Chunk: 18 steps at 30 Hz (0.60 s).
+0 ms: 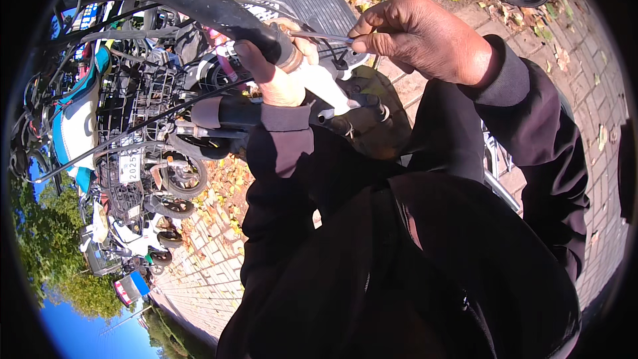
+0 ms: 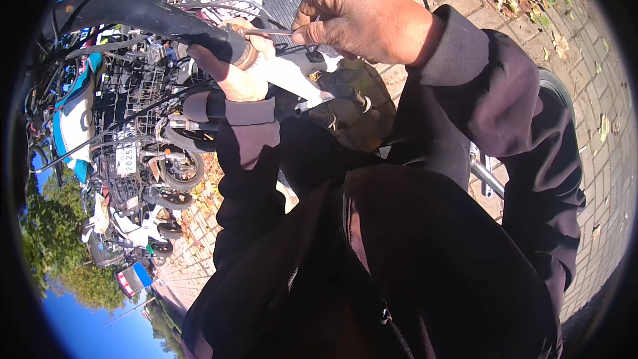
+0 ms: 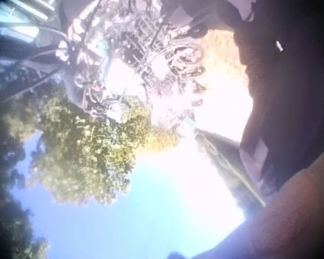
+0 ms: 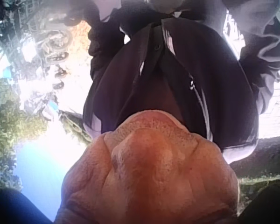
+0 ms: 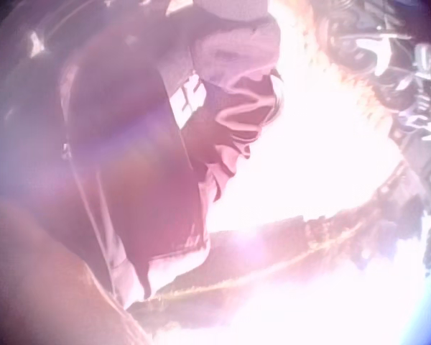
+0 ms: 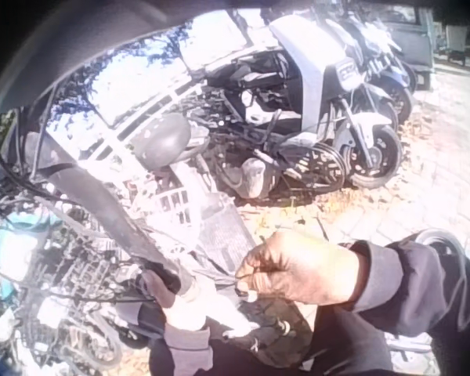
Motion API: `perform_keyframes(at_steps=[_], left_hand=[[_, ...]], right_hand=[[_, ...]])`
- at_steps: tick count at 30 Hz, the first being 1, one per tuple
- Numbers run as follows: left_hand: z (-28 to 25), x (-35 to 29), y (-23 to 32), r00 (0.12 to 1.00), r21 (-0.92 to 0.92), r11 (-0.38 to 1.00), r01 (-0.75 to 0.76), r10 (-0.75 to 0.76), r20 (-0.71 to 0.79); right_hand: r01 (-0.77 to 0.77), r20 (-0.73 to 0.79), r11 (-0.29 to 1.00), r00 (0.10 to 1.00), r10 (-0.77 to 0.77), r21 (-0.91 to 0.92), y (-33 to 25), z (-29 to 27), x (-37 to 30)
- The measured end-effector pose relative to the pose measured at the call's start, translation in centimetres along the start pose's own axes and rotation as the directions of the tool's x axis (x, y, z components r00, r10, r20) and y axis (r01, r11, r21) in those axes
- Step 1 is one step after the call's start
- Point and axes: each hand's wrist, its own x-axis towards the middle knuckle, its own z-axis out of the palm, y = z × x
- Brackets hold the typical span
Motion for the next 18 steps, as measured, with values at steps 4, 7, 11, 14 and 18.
perform_keyframes(at_steps=[4, 7, 11, 14, 18], left_hand=[[0.1, -0.1, 0.1, 0.991, 0.088, 0.995, -0.049, 0.059, -0.123], [-0.2, -0.2, 0.4, 0.996, 0.134, 0.989, -0.054, 0.043, 0.081], [-0.5, 0.0, 0.0, 0.999, -0.037, 0.999, -0.031, 0.029, -0.04], [-0.8, 0.1, -0.2, 0.999, 0.077, 0.996, -0.049, 0.05, -0.011], [-0.8, 0.3, -0.3, 0.999, 0.09, 0.996, -0.02, 0.018, 0.03]], right_hand=[[-0.507, 0.306, 0.659, 0.862, 0.405, 0.555, 0.3, -1.2, 0.4], [-0.551, 0.337, 0.606, 0.833, 0.438, 0.574, -0.2, -1.3, 0.4], [-0.137, -0.121, 0.989, 0.982, 0.142, 0.054, -1.1, 0.0, 0.6], [0.105, -0.097, 0.854, 0.979, -0.179, -0.51, -1.5, -0.3, -0.2], [0.281, 0.052, 0.618, 0.931, -0.362, -0.734, -1.5, -0.4, -1.2]])
